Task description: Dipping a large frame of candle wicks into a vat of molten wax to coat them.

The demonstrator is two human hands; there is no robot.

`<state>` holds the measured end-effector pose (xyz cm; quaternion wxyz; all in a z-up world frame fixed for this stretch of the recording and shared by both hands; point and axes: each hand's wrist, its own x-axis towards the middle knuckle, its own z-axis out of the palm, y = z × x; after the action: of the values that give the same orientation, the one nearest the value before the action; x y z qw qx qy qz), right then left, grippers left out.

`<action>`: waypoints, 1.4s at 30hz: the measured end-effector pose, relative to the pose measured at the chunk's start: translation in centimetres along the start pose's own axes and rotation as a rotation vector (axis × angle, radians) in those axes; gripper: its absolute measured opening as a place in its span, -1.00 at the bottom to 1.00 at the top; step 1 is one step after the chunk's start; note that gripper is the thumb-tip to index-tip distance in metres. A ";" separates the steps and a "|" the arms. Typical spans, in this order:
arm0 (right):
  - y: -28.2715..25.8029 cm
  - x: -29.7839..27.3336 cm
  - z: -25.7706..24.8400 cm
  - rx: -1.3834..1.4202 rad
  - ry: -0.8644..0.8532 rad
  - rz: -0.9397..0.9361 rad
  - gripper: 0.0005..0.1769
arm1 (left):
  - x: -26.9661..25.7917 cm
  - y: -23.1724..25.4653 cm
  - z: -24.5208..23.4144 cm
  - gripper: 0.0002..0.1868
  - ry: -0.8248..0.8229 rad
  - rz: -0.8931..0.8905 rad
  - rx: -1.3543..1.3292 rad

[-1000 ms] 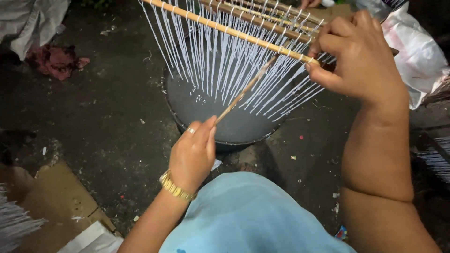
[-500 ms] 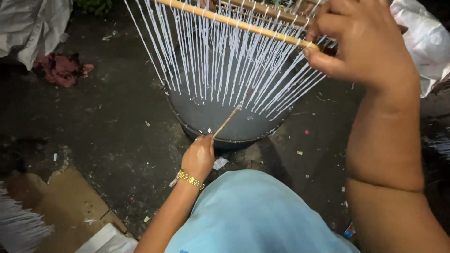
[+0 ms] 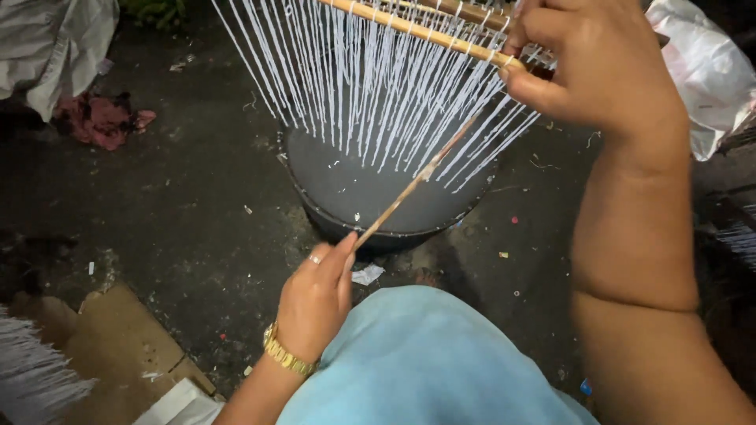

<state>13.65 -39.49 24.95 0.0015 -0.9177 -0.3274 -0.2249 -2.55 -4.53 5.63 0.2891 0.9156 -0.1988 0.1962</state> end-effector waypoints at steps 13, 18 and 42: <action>-3.5 1.2 0.3 -0.014 0.050 -0.040 -0.82 | 1.7 -3.4 5.4 -0.66 -0.196 -0.153 0.002; -4.9 1.3 0.0 -0.011 -0.073 0.122 -0.81 | -2.6 -7.1 7.5 -0.86 -0.315 -0.236 0.045; -3.1 0.1 1.4 -0.007 0.092 -0.203 -0.83 | -2.9 9.6 -0.4 -0.64 0.252 -0.081 0.287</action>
<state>12.44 -36.82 23.33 -0.0097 -0.8685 -0.4175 -0.2670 -9.70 -10.82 8.88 0.1859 0.9230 -0.0939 0.3236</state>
